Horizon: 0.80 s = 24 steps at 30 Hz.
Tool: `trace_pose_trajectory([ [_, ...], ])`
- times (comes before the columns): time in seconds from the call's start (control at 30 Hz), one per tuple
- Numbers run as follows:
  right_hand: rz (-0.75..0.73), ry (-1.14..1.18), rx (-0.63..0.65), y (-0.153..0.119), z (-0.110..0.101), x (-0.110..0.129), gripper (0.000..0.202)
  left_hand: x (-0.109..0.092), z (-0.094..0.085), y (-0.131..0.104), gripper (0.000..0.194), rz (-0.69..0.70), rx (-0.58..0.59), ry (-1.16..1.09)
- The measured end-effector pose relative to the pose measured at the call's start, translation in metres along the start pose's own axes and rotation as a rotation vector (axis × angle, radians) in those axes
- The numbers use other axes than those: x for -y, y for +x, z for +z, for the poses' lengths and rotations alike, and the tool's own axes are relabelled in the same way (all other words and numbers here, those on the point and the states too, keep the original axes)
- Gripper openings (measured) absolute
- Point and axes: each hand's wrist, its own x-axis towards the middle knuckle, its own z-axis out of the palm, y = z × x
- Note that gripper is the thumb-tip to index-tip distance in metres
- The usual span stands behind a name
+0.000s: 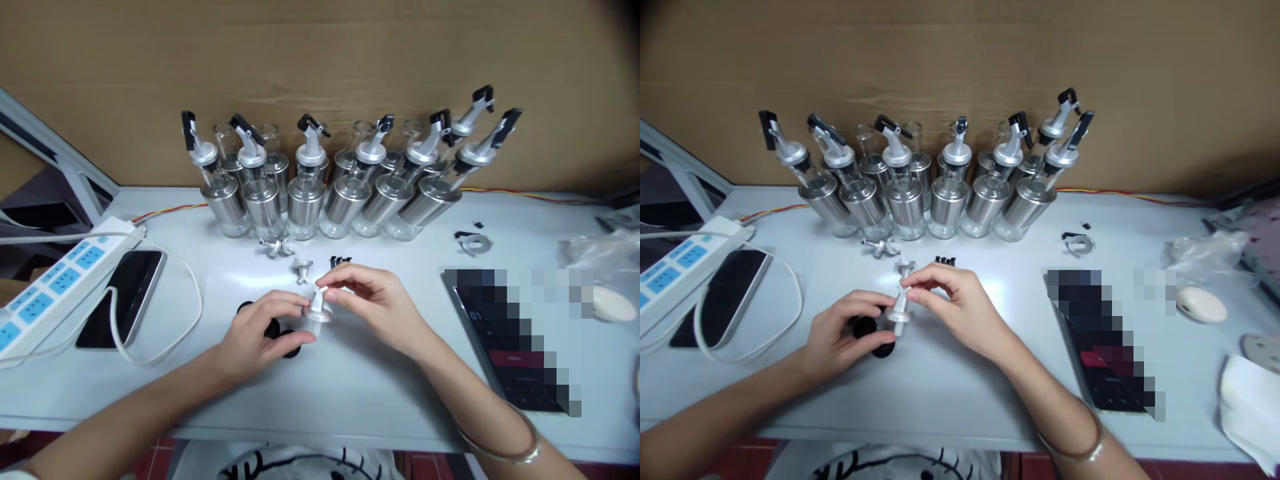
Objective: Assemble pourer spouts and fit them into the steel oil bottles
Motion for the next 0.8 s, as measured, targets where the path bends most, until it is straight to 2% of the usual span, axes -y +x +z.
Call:
trace_pose_trajectory([
  [0.13, 0.025, -0.011, 0.022, -0.001, 0.005, -0.002, 0.007, 0.004, 0.003, -0.002, 0.027, 0.058, 0.107, 0.093],
  [0.23, 0.074, 0.039, 0.033, 0.001, 0.006, -0.004, 0.009, 0.005, 0.002, -0.002, 0.024, 0.071, 0.131, 0.125],
  [0.4, 0.306, 0.276, -0.038, 0.005, 0.004, -0.009, 0.034, 0.005, 0.001, -0.004, 0.021, 0.018, 0.158, 0.159],
  [0.5, 0.391, 0.371, 0.007, 0.007, 0.005, -0.014, 0.040, 0.004, 0.001, -0.005, 0.019, 0.005, 0.153, 0.156],
  [0.67, 0.366, 0.459, 0.161, 0.007, 0.010, -0.016, 0.039, 0.004, 0.001, -0.006, 0.019, 0.025, 0.149, 0.176],
  [0.8, 0.253, 0.269, 0.160, 0.006, 0.007, -0.012, 0.030, 0.003, 0.001, -0.007, 0.019, 0.019, 0.154, 0.198],
])
